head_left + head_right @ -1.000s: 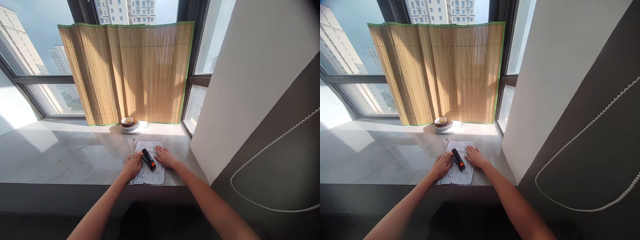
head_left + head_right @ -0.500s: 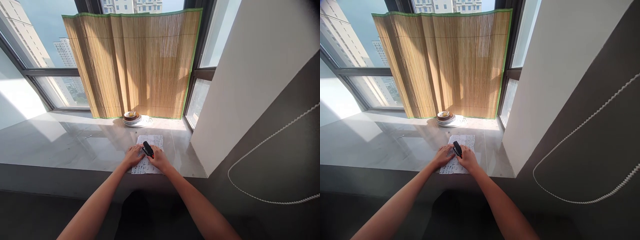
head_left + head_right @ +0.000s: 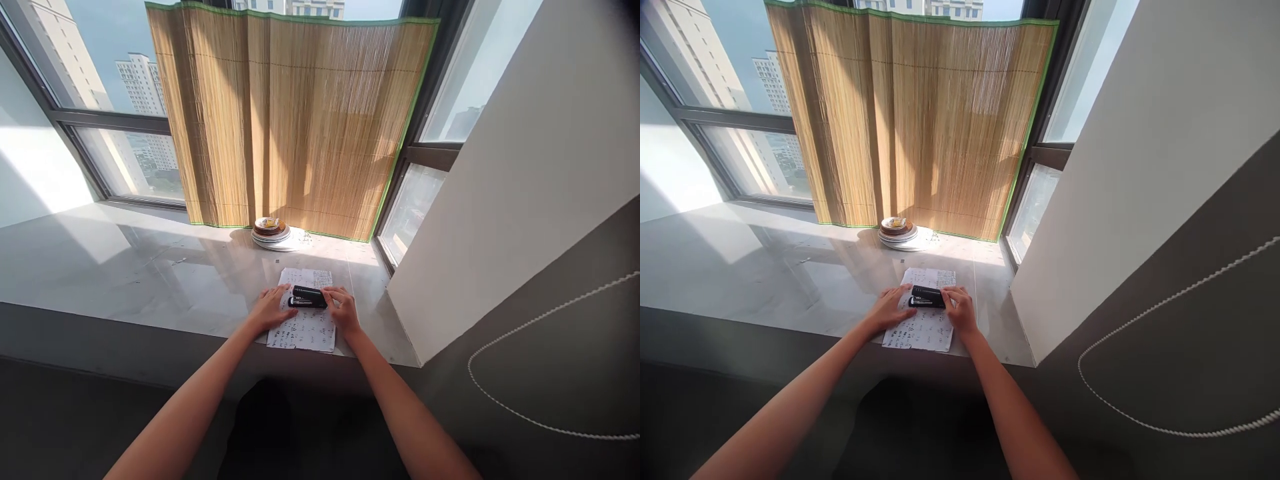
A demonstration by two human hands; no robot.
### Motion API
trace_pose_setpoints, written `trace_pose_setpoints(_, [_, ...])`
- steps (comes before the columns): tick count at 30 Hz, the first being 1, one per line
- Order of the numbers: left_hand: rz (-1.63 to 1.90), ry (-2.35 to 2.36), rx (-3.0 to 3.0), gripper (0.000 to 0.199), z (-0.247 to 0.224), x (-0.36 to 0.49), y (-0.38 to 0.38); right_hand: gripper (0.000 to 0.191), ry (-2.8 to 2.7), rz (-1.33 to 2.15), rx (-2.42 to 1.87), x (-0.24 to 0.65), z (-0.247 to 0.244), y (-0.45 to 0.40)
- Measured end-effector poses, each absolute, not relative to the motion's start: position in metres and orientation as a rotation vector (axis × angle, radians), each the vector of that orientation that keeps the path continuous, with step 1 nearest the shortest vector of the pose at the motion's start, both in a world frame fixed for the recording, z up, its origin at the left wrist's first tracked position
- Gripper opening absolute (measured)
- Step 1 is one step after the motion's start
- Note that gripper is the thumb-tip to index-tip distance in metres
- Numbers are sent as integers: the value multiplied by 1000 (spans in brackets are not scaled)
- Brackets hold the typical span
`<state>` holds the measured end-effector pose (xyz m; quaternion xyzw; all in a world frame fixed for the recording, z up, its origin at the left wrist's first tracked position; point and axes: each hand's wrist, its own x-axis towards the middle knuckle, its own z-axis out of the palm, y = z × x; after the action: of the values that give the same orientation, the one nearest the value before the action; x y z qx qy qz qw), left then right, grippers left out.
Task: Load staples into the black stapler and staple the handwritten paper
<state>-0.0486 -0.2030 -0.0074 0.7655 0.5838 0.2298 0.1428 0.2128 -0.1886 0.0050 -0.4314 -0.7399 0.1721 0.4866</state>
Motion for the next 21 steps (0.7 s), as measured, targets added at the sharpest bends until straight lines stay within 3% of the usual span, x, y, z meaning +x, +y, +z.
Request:
trace_pose_setpoints(14, [847,1674,2036,80,-10,-50,-200,32,-1844,409,-1084,210,10,-190])
trace_pose_setpoints(17, [872,1675,2024,81,-10,-50,-201,50,-2009,537,-1093,193,21,-178])
trace_pose_setpoints(21, [992,1571,1913,75,-7,-54,-203,30,-2172,560,-1172,177,33,-177])
